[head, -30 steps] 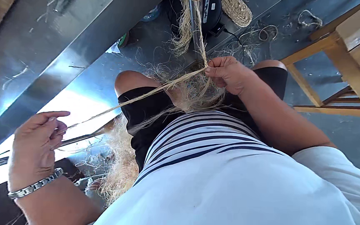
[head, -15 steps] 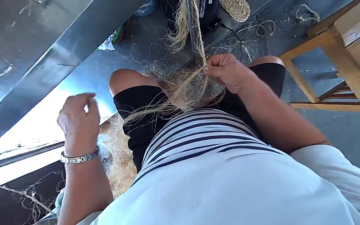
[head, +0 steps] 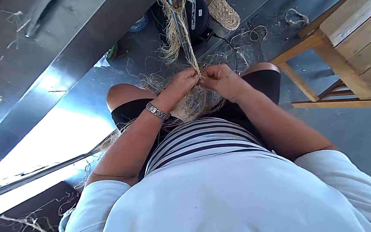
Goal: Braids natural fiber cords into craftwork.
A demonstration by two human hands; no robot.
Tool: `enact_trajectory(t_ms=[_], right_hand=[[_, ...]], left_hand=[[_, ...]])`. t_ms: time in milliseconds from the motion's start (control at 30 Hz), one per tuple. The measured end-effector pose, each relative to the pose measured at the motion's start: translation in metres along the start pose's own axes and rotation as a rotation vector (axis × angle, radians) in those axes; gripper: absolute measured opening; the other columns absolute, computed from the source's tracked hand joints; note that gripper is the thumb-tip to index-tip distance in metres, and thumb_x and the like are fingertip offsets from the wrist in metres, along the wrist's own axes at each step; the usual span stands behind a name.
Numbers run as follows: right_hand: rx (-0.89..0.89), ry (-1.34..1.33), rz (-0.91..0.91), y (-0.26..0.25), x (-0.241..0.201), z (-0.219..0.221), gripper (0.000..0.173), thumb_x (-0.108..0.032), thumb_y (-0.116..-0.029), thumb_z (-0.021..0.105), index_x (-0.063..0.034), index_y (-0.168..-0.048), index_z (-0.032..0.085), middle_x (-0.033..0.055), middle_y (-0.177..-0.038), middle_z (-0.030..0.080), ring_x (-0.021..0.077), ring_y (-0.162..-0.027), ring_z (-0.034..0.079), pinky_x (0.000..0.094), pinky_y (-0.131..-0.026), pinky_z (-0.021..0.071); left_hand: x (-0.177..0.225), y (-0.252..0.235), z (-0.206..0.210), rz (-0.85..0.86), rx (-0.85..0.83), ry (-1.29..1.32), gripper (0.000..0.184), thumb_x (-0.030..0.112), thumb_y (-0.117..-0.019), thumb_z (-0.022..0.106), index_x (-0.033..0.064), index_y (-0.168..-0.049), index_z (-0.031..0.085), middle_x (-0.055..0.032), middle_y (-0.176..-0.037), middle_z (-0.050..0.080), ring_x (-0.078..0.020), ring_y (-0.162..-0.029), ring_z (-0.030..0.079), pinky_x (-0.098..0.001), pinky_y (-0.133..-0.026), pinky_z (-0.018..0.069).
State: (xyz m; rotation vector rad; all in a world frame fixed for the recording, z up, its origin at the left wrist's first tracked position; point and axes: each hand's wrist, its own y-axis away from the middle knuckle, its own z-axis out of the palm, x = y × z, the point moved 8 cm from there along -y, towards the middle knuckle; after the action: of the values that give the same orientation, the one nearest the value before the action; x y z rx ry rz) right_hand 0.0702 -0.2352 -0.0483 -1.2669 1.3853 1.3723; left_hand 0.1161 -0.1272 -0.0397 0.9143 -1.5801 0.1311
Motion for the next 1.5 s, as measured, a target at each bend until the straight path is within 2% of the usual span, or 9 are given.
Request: enact_trajectory(t_ms=[233, 400, 567, 767, 967, 1133, 1333, 1433, 1500], right_hand=[[-0.002, 0.228, -0.098, -0.003, -0.002, -0.001, 0.016, -0.012, -0.0997, 0.062, -0.0037, -0.086, 0.064, -0.0034, -0.069, 0.052, 0.0013, -0.060, 0.046, 0.0202, -0.059, 0.0390], [0.080, 0.441, -0.126, 0.009, -0.018, -0.019, 0.027, -0.022, -0.1048, 0.053, -0.0046, -0.089, 0.066, 0.0014, -0.074, 0.056, 0.0107, -0.067, 0.052, 0.0335, -0.065, 0.0439], [0.170, 0.689, -0.189, 0.032, -0.052, 0.014, 0.028, -0.020, -0.1039, 0.052, 0.0001, -0.091, 0.068, 0.0152, -0.078, 0.067, 0.0339, -0.074, 0.068, 0.0572, -0.066, 0.0519], [0.316, 0.944, -0.304, 0.034, -0.040, 0.045, 0.024, -0.014, -0.1011, 0.052, 0.0024, -0.094, 0.068, 0.0188, -0.074, 0.067, 0.0384, -0.070, 0.071, 0.0515, -0.056, 0.0534], [0.371, 0.999, -0.364, 0.037, -0.040, 0.046, 0.023, -0.012, -0.1010, 0.053, 0.0022, -0.091, 0.068, 0.0184, -0.074, 0.067, 0.0375, -0.072, 0.071, 0.0481, -0.057, 0.0543], [0.170, 0.637, -0.255, 0.041, -0.032, 0.035, 0.026, -0.016, -0.1050, 0.051, 0.0021, -0.104, 0.069, 0.0181, -0.086, 0.071, 0.0353, -0.079, 0.071, 0.0561, -0.070, 0.0552], [-0.052, 0.349, -0.246, 0.106, -0.022, -0.027, 0.026, -0.011, -0.1038, 0.046, -0.0005, -0.093, 0.066, -0.0015, -0.079, 0.060, -0.0022, -0.069, 0.051, 0.0173, -0.065, 0.0443], [-0.051, 0.443, -0.017, 0.150, 0.014, -0.077, 0.023, -0.006, -0.1015, 0.046, -0.0009, -0.088, 0.064, -0.0011, -0.077, 0.058, 0.0009, -0.070, 0.051, 0.0230, -0.067, 0.0446], [-0.020, 0.508, 0.260, 0.187, 0.061, -0.116, 0.021, 0.003, -0.1031, 0.046, 0.0082, -0.092, 0.063, 0.0121, -0.081, 0.060, 0.0165, -0.075, 0.055, 0.0388, -0.072, 0.0466]], left_hand=[[-0.003, -0.001, -0.002, -0.026, -0.034, 0.033, 0.027, 0.010, -0.1069, 0.046, 0.0129, -0.081, 0.053, 0.0100, -0.065, 0.046, 0.0033, -0.052, 0.037, -0.0130, -0.050, 0.0307], [-0.007, -0.004, -0.010, 0.046, 0.052, -0.141, 0.024, 0.015, -0.1041, 0.052, 0.0105, -0.081, 0.058, 0.0065, -0.074, 0.052, -0.0016, -0.072, 0.051, -0.0255, -0.072, 0.0435], [0.001, 0.000, -0.003, 0.023, 0.067, 0.071, 0.026, 0.008, -0.1003, 0.055, 0.0141, -0.075, 0.057, 0.0094, -0.070, 0.055, 0.0019, -0.068, 0.052, -0.0183, -0.067, 0.0438], [0.001, 0.015, -0.005, -0.026, 0.099, 0.267, 0.031, 0.007, -0.1037, 0.048, 0.0177, -0.075, 0.053, 0.0111, -0.063, 0.047, 0.0031, -0.055, 0.043, -0.0128, -0.051, 0.0332], [-0.001, 0.025, 0.001, -0.042, 0.128, 0.335, 0.026, 0.018, -0.1072, 0.042, 0.0185, -0.085, 0.056, 0.0091, -0.072, 0.053, 0.0010, -0.064, 0.049, -0.0148, -0.055, 0.0362], [-0.009, 0.021, 0.007, -0.099, 0.142, 0.443, 0.024, 0.010, -0.1068, 0.045, 0.0163, -0.084, 0.052, 0.0078, -0.067, 0.049, 0.0015, -0.054, 0.043, -0.0120, -0.047, 0.0324], [-0.011, 0.028, -0.003, -0.112, 0.085, 0.575, 0.022, 0.010, -0.1064, 0.043, 0.0163, -0.089, 0.055, 0.0075, -0.070, 0.053, 0.0012, -0.052, 0.043, -0.0114, -0.046, 0.0347], [-0.009, 0.033, -0.008, -0.083, 0.069, 0.635, 0.025, 0.010, -0.1068, 0.041, 0.0165, -0.088, 0.057, 0.0072, -0.070, 0.055, 0.0015, -0.053, 0.047, -0.0112, -0.047, 0.0384], [-0.006, 0.035, -0.012, -0.055, 0.065, 0.644, 0.026, 0.010, -0.1072, 0.039, 0.0163, -0.088, 0.057, 0.0071, -0.071, 0.055, 0.0015, -0.054, 0.047, -0.0111, -0.048, 0.0383]])
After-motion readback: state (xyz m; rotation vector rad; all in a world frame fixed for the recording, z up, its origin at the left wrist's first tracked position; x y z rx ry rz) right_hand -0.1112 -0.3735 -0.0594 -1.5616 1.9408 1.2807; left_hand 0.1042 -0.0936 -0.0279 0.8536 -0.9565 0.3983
